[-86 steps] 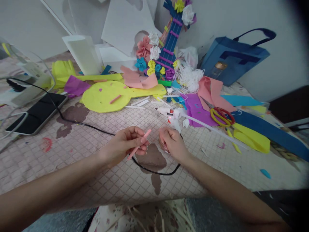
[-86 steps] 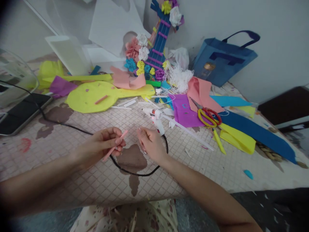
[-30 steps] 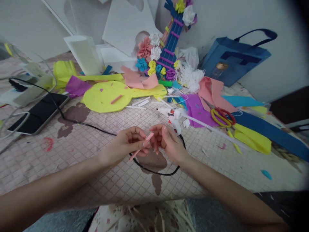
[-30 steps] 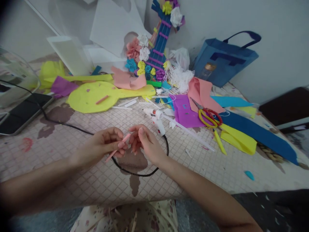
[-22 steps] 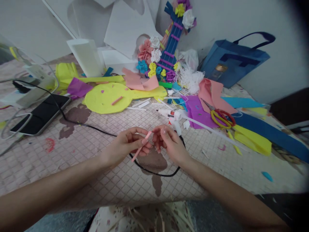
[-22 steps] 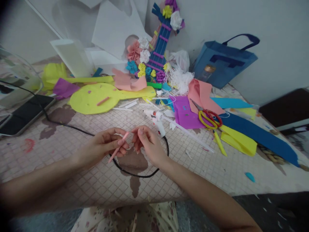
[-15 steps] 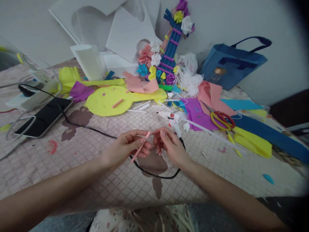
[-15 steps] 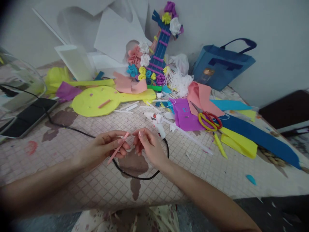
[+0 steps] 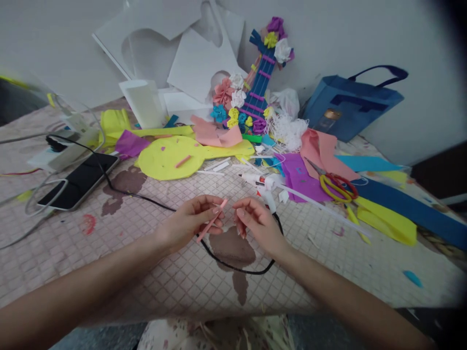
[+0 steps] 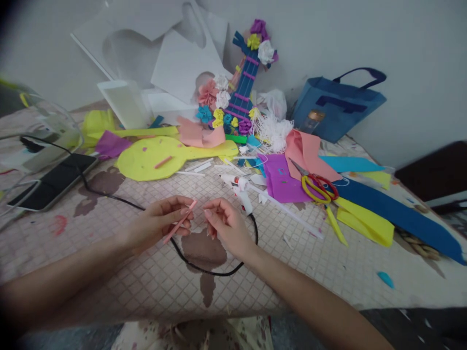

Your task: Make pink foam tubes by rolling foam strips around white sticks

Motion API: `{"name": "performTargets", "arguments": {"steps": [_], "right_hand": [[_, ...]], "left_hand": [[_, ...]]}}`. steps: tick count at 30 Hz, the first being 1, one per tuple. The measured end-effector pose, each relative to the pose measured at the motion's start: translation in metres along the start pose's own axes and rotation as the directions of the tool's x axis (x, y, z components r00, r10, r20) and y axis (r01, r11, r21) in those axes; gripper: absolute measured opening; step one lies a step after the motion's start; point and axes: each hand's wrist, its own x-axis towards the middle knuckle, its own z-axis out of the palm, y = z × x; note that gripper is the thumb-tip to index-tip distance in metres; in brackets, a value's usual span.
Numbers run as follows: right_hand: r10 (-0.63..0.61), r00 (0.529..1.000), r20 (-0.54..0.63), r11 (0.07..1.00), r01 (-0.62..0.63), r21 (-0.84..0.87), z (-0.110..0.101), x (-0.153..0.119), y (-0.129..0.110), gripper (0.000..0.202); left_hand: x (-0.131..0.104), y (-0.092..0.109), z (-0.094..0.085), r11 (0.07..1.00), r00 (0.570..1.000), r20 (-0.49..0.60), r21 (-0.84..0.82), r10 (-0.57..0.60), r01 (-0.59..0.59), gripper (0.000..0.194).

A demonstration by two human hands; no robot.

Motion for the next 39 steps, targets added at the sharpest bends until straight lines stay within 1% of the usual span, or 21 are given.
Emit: {"name": "performTargets", "arguments": {"steps": [4,9,13,16,18,21,23,26,29,32,34,35,36,37,39], "right_hand": [[-0.004,1.0,0.001,1.0,0.004,-0.018,0.0,0.001,0.0,0.023],[0.011,0.998,0.055,1.0,-0.01,-0.015,0.003,0.0,0.001,0.026],[0.002,0.999,0.05,1.0,-0.001,-0.024,0.005,0.0,0.003,0.025],[-0.003,0.999,0.053,0.999,0.005,-0.042,0.005,0.001,0.003,0.025],[-0.004,0.999,0.037,0.999,0.005,-0.048,0.004,0.001,0.001,0.026],[0.013,0.999,-0.034,0.998,-0.015,-0.068,0.001,0.0,-0.003,0.029],[0.005,0.997,-0.077,0.993,-0.014,-0.114,-0.001,-0.001,-0.005,0.034],[-0.028,0.995,-0.099,0.979,0.007,-0.203,-0.003,-0.001,-0.006,0.041],[-0.003,0.997,-0.081,0.979,-0.014,-0.205,-0.004,-0.001,-0.004,0.039],[0.023,1.0,-0.018,0.984,-0.026,-0.176,-0.003,-0.001,0.0,0.033],[0.029,0.999,0.023,0.985,-0.025,-0.17,-0.003,-0.002,0.001,0.03],[0.032,0.999,0.036,0.985,-0.026,-0.17,-0.002,-0.002,0.001,0.03],[0.038,0.998,0.043,0.984,-0.03,-0.175,-0.002,-0.002,0.001,0.031],[0.045,0.998,0.048,0.982,-0.036,-0.183,-0.002,-0.003,0.001,0.031],[0.062,0.996,0.061,0.978,-0.049,-0.204,-0.001,-0.003,0.001,0.032]], "left_hand": [[-0.002,-0.002,0.002,0.999,0.999,0.045,0.04,-0.006,0.004,0.025],[-0.004,-0.003,0.005,0.997,0.998,0.055,0.077,0.007,-0.011,0.025],[-0.005,-0.005,0.007,0.996,0.997,0.069,0.085,0.022,-0.028,0.025],[-0.004,-0.005,0.007,0.997,0.998,0.068,0.072,0.005,-0.01,0.024],[-0.003,-0.004,0.005,0.999,0.998,0.054,0.049,-0.01,0.008,0.023],[-0.002,-0.001,0.003,0.999,0.999,0.037,0.025,-0.023,0.022,0.023],[-0.002,0.0,0.002,1.0,0.999,0.032,0.019,-0.02,0.02,0.025],[-0.003,0.0,0.002,0.999,1.0,0.02,0.033,0.02,-0.021,0.029],[0.0,-0.001,0.0,0.996,0.997,0.009,0.053,0.077,-0.077,0.028],[0.006,0.002,-0.007,0.992,0.994,-0.019,0.061,0.108,-0.107,0.027],[0.011,0.01,-0.016,0.988,0.99,-0.058,0.088,0.132,-0.126,0.028],[0.013,0.015,-0.021,0.981,0.983,-0.087,0.115,0.164,-0.154,0.027],[0.016,0.022,-0.028,0.969,0.972,-0.112,0.155,0.208,-0.19,0.026],[0.018,0.029,-0.036,0.95,0.952,-0.153,0.209,0.266,-0.232,0.025],[0.024,0.043,-0.055,0.894,0.893,-0.211,0.305,0.398,-0.327,0.022]]}}
